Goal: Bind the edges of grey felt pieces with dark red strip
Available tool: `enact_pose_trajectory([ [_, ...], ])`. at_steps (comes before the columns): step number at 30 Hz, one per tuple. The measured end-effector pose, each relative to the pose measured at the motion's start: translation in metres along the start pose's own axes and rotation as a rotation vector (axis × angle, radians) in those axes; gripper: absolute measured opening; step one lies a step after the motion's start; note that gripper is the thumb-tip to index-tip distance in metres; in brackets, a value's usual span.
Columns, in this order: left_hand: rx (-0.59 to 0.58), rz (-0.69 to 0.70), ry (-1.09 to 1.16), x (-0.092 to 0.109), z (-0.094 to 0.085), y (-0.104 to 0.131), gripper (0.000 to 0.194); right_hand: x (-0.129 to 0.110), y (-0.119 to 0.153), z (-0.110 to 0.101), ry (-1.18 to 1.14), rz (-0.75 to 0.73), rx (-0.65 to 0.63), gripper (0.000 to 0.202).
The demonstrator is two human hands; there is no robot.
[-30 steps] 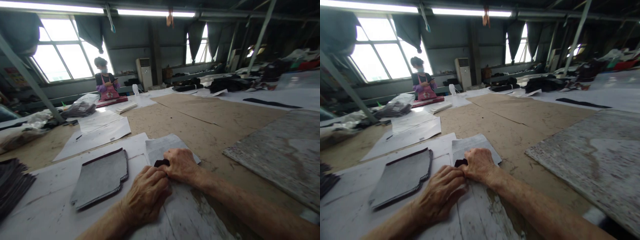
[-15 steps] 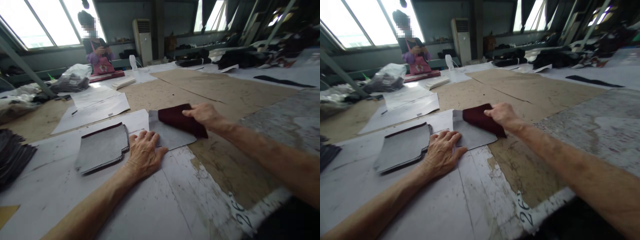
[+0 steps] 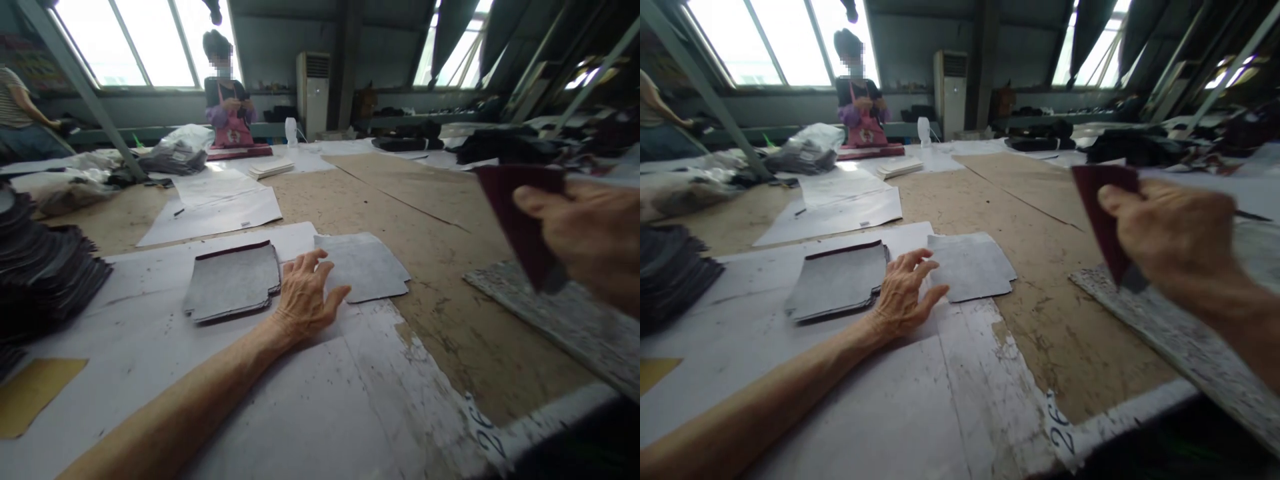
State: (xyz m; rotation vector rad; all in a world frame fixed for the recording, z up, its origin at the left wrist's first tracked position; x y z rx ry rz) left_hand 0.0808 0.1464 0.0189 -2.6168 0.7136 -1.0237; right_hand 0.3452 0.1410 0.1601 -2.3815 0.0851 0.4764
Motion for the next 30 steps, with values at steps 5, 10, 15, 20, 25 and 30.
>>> enact_pose_trajectory([
  [5,-0.193,-0.279,0.335,-0.027,-0.019,0.026,0.067,-0.131,0.132,0.032,-0.117,-0.500,-0.164,0.028],
  [10,-0.430,-0.404,0.240,-0.036,-0.055,0.073,0.040,-0.213,0.232,0.054,-0.404,-0.635,-0.192,0.031],
  [15,-0.381,-0.367,0.079,-0.037,-0.073,0.104,0.025,-0.252,0.282,0.086,-0.432,-0.655,-0.218,0.022],
  [20,-0.174,-0.235,0.061,-0.034,-0.079,0.113,0.023,-0.255,0.259,0.094,-0.669,-0.793,-0.773,0.017],
  [25,-0.073,-0.069,0.043,-0.027,-0.083,0.114,0.020,-0.208,0.182,0.109,-0.358,-0.511,-0.682,0.022],
  [30,-0.073,0.143,0.006,-0.019,-0.086,0.117,0.017,-0.194,0.183,0.117,-0.388,-0.598,-0.664,0.019],
])
Point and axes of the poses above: each hand's wrist, its own y-axis away from the middle knuckle, its own z-axis out of the palm, x = y × z, the point moved 8 cm from there along -y, towards the middle knuckle, and after that the axes turned 10 degrees about z, right-handed, at the moved point
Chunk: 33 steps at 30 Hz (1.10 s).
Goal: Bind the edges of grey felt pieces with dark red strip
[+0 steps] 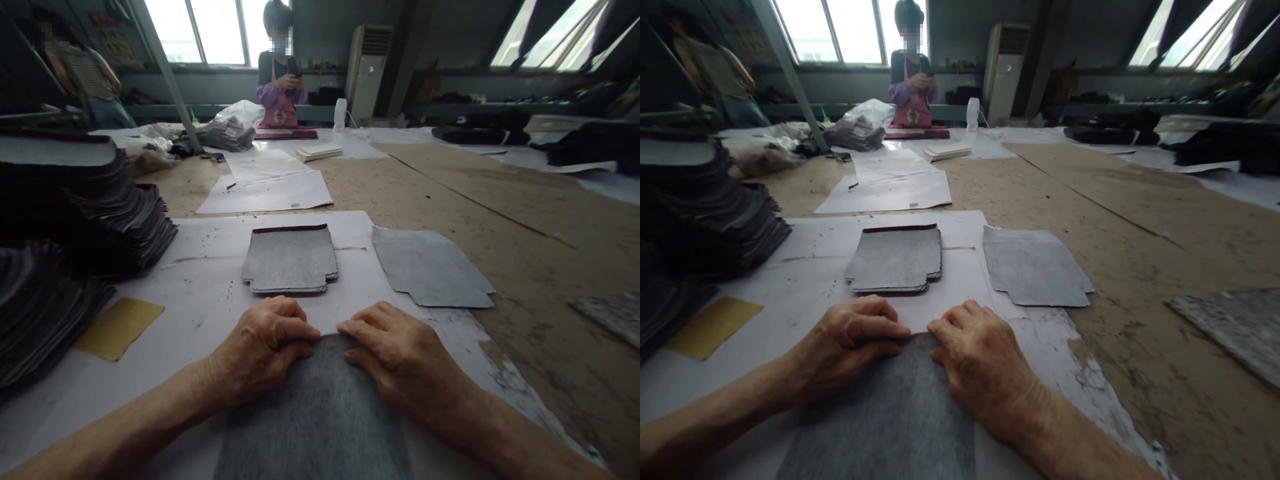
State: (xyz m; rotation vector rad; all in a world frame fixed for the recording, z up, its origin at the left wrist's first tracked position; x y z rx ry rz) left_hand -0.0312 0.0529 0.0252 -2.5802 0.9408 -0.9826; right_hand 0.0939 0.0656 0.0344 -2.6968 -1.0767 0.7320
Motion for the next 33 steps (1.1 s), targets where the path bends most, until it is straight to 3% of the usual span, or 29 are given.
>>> enact_pose_trajectory([
  [5,-0.054,0.258,-0.121,0.016,0.001,0.003,0.027,-0.011,0.009,-0.008,0.034,-0.190,0.133,0.018],
  [11,-0.124,0.394,-0.216,0.022,0.007,0.008,0.024,-0.018,0.021,-0.011,0.137,-0.300,0.173,0.022],
  [17,-0.216,0.434,-0.189,0.024,0.010,0.008,0.023,-0.022,0.022,-0.003,0.181,-0.378,0.069,0.026],
  [26,-0.228,0.450,-0.190,0.022,0.012,0.009,0.027,-0.014,0.021,-0.009,0.118,-0.385,-0.035,0.028],
  [33,-0.200,0.441,-0.178,0.024,0.010,0.008,0.029,0.004,0.023,-0.009,0.055,-0.273,-0.079,0.020],
])
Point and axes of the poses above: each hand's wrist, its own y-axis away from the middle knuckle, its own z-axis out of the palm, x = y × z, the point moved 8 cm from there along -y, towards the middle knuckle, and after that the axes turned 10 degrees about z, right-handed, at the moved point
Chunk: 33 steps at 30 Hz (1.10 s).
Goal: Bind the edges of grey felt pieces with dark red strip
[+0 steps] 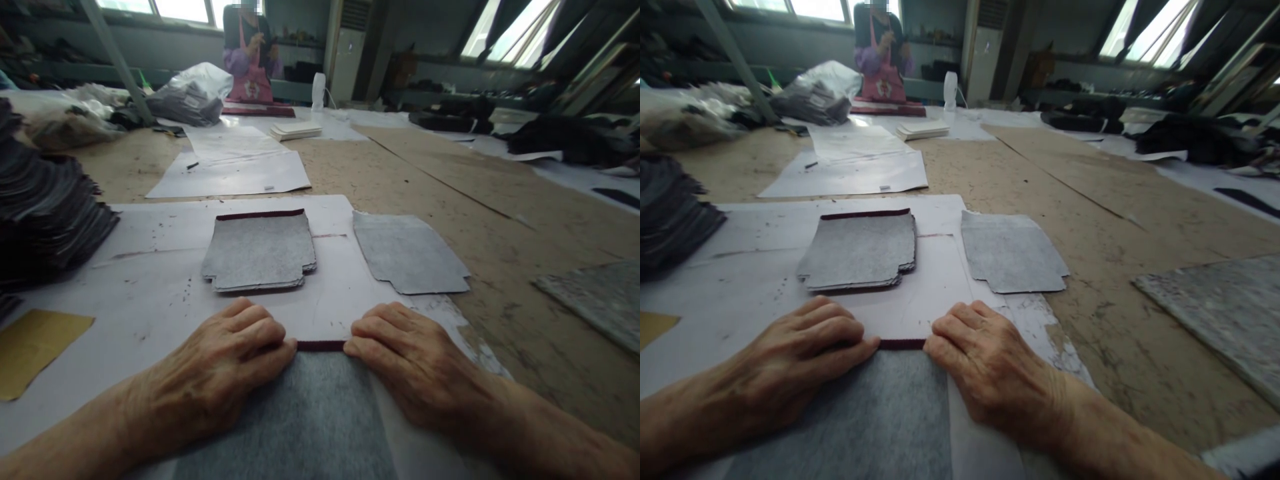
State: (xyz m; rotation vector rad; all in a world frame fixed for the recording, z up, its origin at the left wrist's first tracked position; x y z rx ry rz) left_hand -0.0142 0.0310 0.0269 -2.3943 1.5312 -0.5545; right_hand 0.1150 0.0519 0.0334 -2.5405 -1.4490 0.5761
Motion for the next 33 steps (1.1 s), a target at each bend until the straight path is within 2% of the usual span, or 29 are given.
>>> enact_pose_trajectory([
  [6,-0.022,-0.012,-0.020,0.001,0.000,-0.001,0.030,0.005,0.002,-0.001,-0.055,0.028,-0.032,0.022],
  [11,0.000,-0.001,-0.025,0.001,-0.001,-0.001,0.030,0.012,0.001,-0.007,-0.087,0.116,0.065,0.025],
  [15,-0.004,0.002,-0.010,0.001,-0.001,-0.001,0.031,0.013,0.004,-0.007,-0.103,0.097,0.098,0.027],
  [21,-0.032,-0.004,-0.029,0.001,0.001,0.000,0.033,0.014,0.008,-0.008,-0.123,0.109,0.052,0.028],
  [26,0.019,0.005,-0.055,0.001,-0.001,0.000,0.031,0.000,0.011,-0.001,-0.004,-0.026,-0.061,0.032],
  [27,0.028,0.005,-0.063,0.001,-0.001,0.000,0.030,0.002,0.011,0.000,-0.006,-0.004,-0.080,0.031],
  [29,0.026,-0.001,-0.070,0.001,-0.001,-0.001,0.030,0.017,0.010,-0.005,-0.095,0.148,-0.075,0.026],
  [32,0.013,-0.010,-0.066,0.001,0.000,-0.001,0.030,0.048,0.013,-0.020,-0.281,0.501,0.065,0.013],
  [33,0.009,-0.015,-0.066,0.001,0.000,-0.001,0.029,0.053,0.013,-0.025,-0.293,0.573,0.122,0.011],
])
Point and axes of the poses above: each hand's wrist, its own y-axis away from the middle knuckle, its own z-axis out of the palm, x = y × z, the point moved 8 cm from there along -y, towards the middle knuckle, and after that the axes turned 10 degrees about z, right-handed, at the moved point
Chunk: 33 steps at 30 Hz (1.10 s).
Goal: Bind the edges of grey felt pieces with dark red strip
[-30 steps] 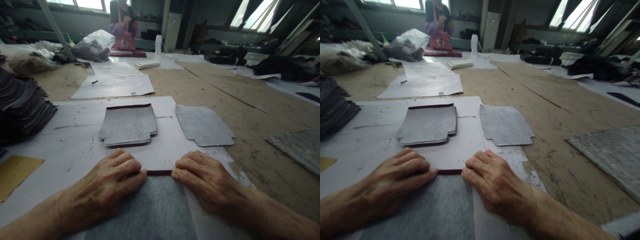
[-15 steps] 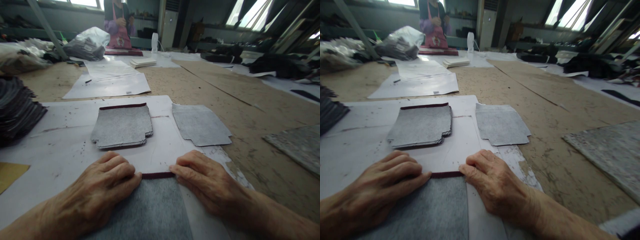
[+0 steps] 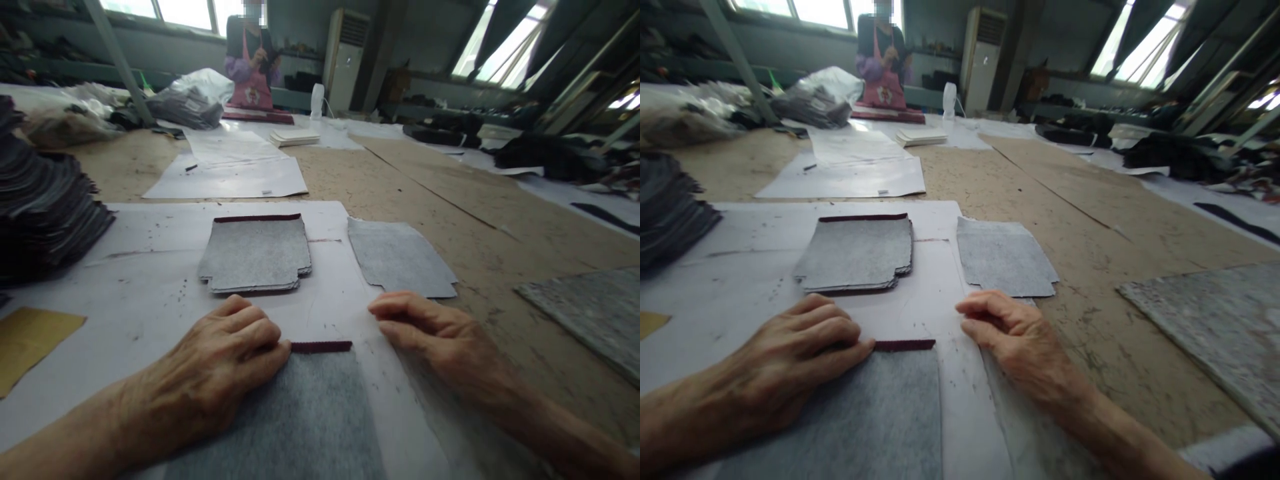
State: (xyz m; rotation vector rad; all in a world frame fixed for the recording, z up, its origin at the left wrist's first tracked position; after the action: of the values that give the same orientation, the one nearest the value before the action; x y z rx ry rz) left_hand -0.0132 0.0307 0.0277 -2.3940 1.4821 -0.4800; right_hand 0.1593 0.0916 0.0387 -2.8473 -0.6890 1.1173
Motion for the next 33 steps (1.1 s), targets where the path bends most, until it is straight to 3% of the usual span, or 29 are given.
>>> enact_pose_trajectory([
  [1,0.002,0.001,-0.001,0.000,0.000,0.000,0.029,-0.003,-0.001,-0.003,0.007,0.015,0.060,0.010],
  [3,0.008,0.009,-0.007,0.000,-0.001,0.001,0.028,-0.024,0.001,0.001,0.086,-0.096,0.139,0.016],
  [6,0.017,0.023,-0.028,0.001,-0.002,0.001,0.026,-0.063,0.010,0.031,0.200,-0.338,0.136,0.024],
  [9,0.002,0.020,-0.043,0.001,-0.001,0.002,0.024,-0.082,0.016,0.060,0.270,-0.420,0.103,0.028],
  [14,-0.011,-0.010,0.014,-0.004,-0.002,0.005,0.026,-0.083,0.021,0.070,0.343,-0.494,0.156,0.029],
  [21,0.126,-0.198,0.216,-0.027,-0.020,0.032,0.023,-0.078,0.021,0.069,0.324,-0.502,0.145,0.031],
  [28,-0.060,0.000,0.035,-0.011,-0.020,0.030,0.028,-0.080,0.017,0.072,0.382,-0.557,0.109,0.035],
  [33,-0.040,0.011,-0.008,-0.006,-0.017,0.030,0.026,-0.088,0.018,0.078,0.536,-0.596,0.046,0.037],
])
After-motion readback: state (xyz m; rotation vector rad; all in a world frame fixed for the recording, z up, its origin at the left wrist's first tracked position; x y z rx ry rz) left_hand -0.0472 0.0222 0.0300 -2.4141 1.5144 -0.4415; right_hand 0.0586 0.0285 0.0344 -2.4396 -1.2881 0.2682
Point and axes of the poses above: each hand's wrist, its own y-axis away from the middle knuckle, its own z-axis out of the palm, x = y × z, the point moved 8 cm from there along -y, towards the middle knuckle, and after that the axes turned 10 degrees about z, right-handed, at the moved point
